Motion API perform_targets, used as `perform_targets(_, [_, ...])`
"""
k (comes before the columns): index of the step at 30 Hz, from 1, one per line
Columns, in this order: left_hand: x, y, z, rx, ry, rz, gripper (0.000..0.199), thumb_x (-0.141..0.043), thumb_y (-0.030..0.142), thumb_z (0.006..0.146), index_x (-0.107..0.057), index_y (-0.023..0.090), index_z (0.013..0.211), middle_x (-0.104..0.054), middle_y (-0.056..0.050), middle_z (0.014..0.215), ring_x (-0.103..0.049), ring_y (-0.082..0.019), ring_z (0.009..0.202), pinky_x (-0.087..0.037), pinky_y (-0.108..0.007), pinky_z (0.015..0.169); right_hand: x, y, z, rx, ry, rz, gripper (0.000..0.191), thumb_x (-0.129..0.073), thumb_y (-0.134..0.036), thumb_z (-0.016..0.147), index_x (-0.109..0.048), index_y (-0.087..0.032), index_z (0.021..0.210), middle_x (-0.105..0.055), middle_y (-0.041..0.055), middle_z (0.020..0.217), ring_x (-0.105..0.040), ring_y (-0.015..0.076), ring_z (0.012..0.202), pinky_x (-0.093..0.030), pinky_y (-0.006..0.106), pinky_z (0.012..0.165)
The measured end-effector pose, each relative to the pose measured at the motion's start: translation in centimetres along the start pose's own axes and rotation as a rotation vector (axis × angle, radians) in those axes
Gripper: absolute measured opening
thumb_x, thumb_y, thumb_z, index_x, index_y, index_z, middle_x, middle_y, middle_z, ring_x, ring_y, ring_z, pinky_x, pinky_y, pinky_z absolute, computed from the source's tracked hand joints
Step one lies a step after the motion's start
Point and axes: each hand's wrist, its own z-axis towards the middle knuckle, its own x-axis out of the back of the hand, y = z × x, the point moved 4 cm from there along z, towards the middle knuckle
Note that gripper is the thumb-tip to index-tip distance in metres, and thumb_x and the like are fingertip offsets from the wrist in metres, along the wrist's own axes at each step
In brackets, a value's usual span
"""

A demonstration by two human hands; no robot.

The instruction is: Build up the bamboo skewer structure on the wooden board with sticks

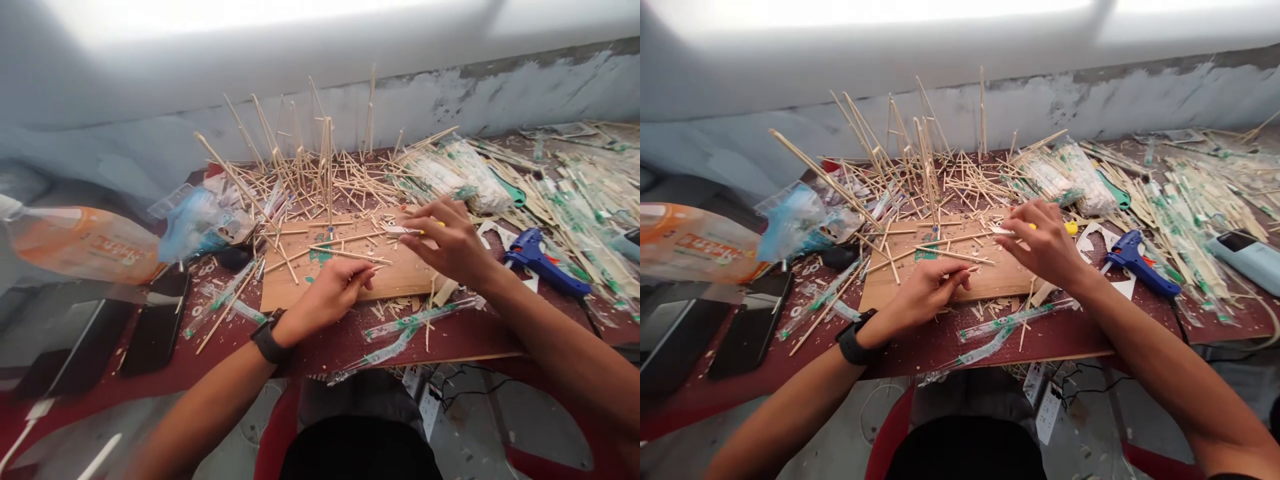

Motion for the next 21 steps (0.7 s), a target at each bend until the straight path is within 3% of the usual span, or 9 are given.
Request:
perform_targets(5, [-0.2,-0.1,-0.2,-0.053,-0.016,0.01,0.031,-0.051,0.024,0.105,-0.074,0.016,0.087,-0.072,-0.004,0.076,-0.064,-0.015,0.071,-0.047,-0.027,0.071,0.5,-3.8,0.7,0.347,-0.086,0.106,0.016,-0.056,-0.017,0.105,-0.065,-0.021,0.093,-0.069,0.0058,0.097,-0.056,0.0196,0.091,-0.041,0.035,0.082])
perform_targets(9, [-0.2,0.0,-0.2,-0.063,-0.026,0.0,0.032,-0.051,0.027,0.107,-0.077,0.015,0.09,-0.072,-0.004,0.076,-0.063,-0.015,0.069,-0.046,-0.026,0.069,0.7,-4.5,0.7,0.396,-0.146,0.152,0.016,-0.053,-0.014,0.105,-0.064,-0.021,0.096,-0.068,0.0058,0.097,-0.054,0.0187,0.091,-0.042,0.033,0.082])
perform_targets(13, [-0.4,0.0,-0.2,-0.071,-0.04,-0.011,0.025,-0.054,0.023,0.107,-0.077,0.014,0.105,-0.075,-0.005,0.081,-0.067,-0.015,0.074,-0.048,-0.027,0.072,1.0,-4.5,0.2,0.414,-0.178,0.141,0.017,-0.053,-0.012,0.104,-0.064,-0.021,0.095,-0.067,0.0047,0.093,-0.054,0.0189,0.089,-0.04,0.035,0.082])
perform_targets(16, [-0.7,-0.1,-0.4,-0.102,-0.063,0.08,0.024,-0.054,0.021,0.107,-0.076,0.013,0.106,-0.077,-0.008,0.088,-0.07,-0.018,0.081,-0.05,-0.029,0.076,1.7,-3.0,0.1,0.344,-0.271,0.131,0.016,-0.054,-0.017,0.104,-0.067,-0.023,0.096,-0.067,0.0046,0.095,-0.055,0.0193,0.089,-0.041,0.036,0.085])
perform_targets(21, [-1.2,-0.1,-0.8,-0.188,-0.129,0.261,0.026,-0.051,0.026,0.109,-0.074,0.015,0.104,-0.078,-0.01,0.095,-0.071,-0.021,0.088,-0.051,-0.032,0.079,5.1,3.0,1.5,0.119,-0.323,0.069,0.019,-0.058,-0.038,0.104,-0.072,-0.026,0.102,-0.066,0.0061,0.092,-0.058,0.0225,0.09,-0.044,0.044,0.093])
